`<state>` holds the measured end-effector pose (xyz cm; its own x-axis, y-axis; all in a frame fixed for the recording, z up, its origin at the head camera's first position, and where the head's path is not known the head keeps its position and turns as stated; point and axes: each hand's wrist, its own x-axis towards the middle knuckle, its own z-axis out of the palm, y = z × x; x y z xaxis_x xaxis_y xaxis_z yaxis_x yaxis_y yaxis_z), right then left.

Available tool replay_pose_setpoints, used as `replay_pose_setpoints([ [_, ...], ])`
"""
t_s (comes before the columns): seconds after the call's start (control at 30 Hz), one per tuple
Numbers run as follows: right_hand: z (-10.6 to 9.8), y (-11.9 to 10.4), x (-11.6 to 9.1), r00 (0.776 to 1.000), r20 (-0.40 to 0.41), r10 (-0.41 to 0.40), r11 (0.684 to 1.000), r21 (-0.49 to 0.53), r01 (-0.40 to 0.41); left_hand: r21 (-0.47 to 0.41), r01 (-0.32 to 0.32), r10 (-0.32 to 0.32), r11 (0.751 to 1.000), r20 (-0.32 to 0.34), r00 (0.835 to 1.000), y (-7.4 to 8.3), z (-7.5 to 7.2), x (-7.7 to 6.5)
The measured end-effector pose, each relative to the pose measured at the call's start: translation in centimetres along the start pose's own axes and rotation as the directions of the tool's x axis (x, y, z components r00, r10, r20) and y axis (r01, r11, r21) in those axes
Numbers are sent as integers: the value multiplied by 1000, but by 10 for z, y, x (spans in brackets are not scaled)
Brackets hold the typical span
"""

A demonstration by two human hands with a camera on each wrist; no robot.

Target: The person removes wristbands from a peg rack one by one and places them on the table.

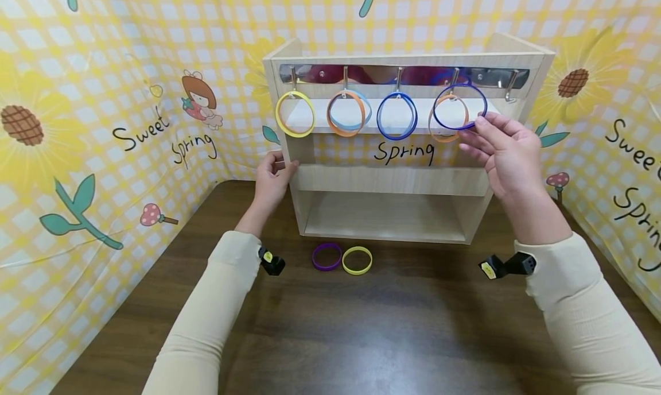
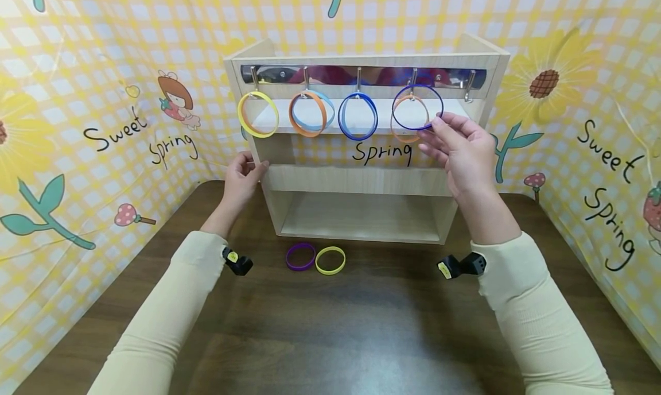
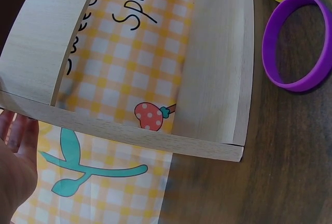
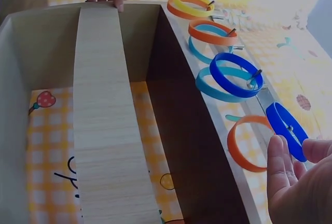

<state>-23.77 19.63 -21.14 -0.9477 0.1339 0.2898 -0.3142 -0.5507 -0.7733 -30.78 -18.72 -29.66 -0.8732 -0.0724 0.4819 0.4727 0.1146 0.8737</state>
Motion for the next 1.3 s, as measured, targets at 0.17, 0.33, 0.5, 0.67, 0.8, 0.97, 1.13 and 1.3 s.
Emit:
replay_pose_setpoints([
  [0.17, 4, -1, -4, 1000, 24, 8, 1000, 2, -9, -7, 0, 0, 1000, -1, 1000, 0, -1, 0],
  [0.33, 8, 1, -15, 997, 71, 35, 999, -29, -33, -3, 6, -6, 1000, 1, 1000, 0, -2, 0],
  [0.5, 9, 9, -27, 988, 141, 65, 994, -98, -51, 1, 7, -7, 1000, -4, 1000, 0, -2, 1],
  [0.67, 3, 26, -39, 968, 225, 111, 983, -167, -73, -9, 3, -3, 1000, -5, 1000, 0, -1, 1],
  [0.8, -6, 44, -46, 952, 258, 163, 970, -216, -108, -14, -1, 1, 1000, -7, 1000, 1, 0, 1],
  [0.97, -22, 65, -54, 937, 243, 252, 949, -251, -190, -17, -1, 1, 1000, -7, 1000, 1, -1, 0],
  [1.13, -36, 80, -59, 923, 209, 323, 925, -278, -260, -9, -7, 7, 1000, -3, 1000, 2, 0, -1],
  [1.3, -47, 93, -61, 903, 185, 387, 894, -314, -318, -13, -4, 4, 1000, 1, 1000, 2, 0, -2],
])
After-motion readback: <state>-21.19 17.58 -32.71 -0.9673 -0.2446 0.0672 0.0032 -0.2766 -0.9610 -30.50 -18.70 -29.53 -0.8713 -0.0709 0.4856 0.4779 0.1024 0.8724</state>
